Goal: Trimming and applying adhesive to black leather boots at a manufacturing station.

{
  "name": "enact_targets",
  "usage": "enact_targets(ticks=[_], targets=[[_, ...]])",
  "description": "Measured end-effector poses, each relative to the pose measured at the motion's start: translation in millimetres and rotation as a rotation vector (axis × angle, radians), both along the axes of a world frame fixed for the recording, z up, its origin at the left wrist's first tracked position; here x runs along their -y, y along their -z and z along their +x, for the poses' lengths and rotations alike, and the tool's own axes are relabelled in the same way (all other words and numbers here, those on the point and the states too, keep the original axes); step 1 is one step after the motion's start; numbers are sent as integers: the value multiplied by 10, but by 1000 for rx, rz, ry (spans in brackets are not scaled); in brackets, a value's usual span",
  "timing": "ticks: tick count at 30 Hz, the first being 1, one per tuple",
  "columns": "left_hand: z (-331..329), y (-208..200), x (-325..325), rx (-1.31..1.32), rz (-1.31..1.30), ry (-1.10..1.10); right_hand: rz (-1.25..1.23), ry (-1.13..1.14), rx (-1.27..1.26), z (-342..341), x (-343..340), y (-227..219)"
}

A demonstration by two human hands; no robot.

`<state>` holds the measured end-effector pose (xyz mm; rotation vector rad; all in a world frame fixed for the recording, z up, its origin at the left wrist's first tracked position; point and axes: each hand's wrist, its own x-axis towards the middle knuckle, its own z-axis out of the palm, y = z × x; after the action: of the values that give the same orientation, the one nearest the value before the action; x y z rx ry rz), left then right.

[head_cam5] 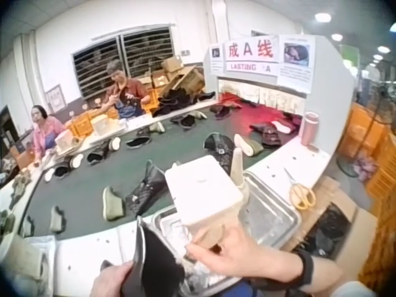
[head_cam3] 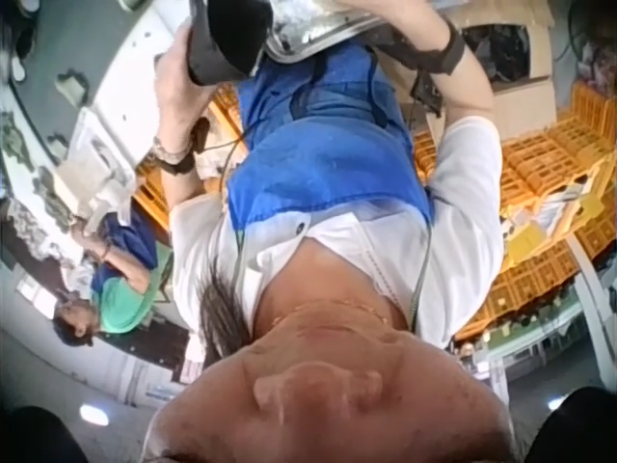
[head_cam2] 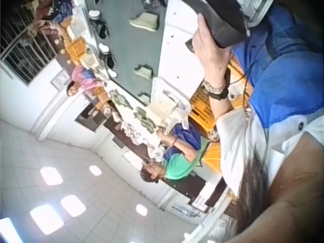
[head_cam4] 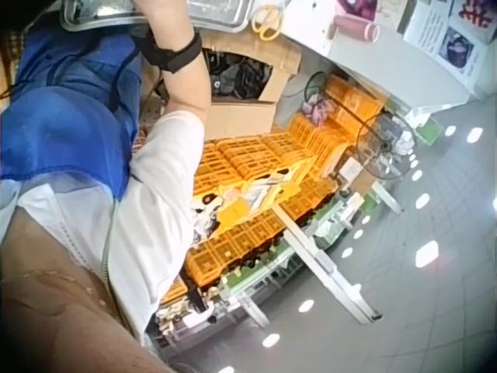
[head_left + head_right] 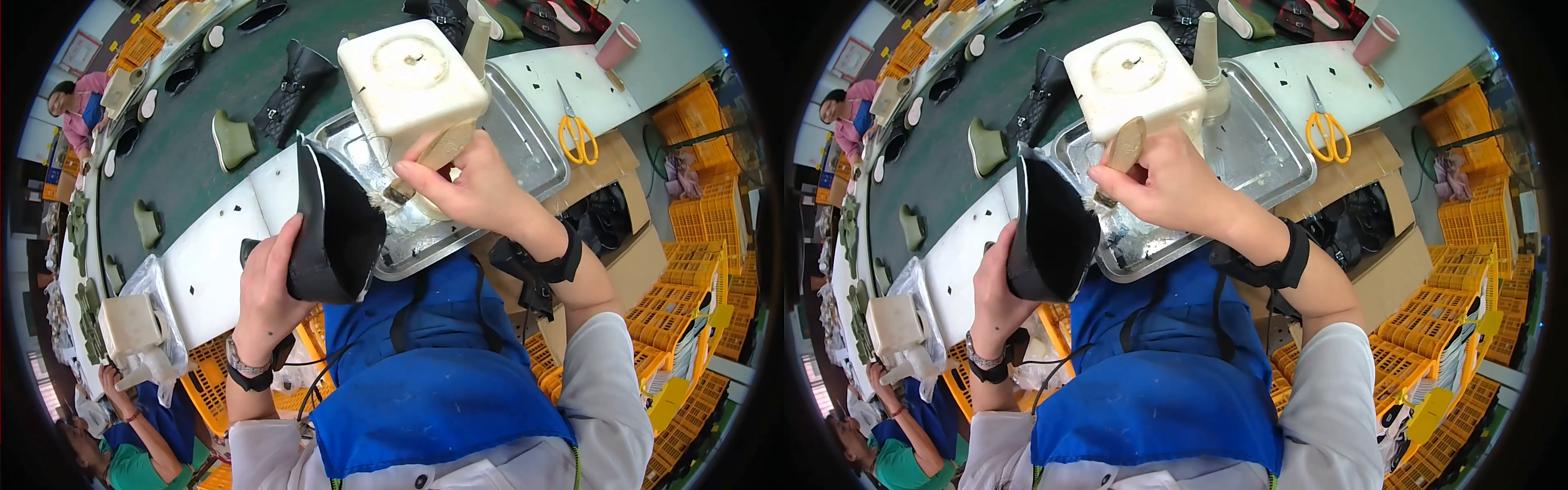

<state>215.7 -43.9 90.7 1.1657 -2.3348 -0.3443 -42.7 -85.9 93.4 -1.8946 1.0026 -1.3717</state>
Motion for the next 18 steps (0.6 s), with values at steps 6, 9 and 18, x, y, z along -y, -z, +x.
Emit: enact_targets(ticks=[6, 9, 18], targets=[[-49, 73, 17, 45, -77, -55, 425, 43, 404, 26, -163, 19], [-48, 82, -2, 14, -41, -98, 468, 78, 360, 132, -205, 122], [-13, 59, -29, -8, -51, -35, 27, 226, 188, 225, -40, 254]])
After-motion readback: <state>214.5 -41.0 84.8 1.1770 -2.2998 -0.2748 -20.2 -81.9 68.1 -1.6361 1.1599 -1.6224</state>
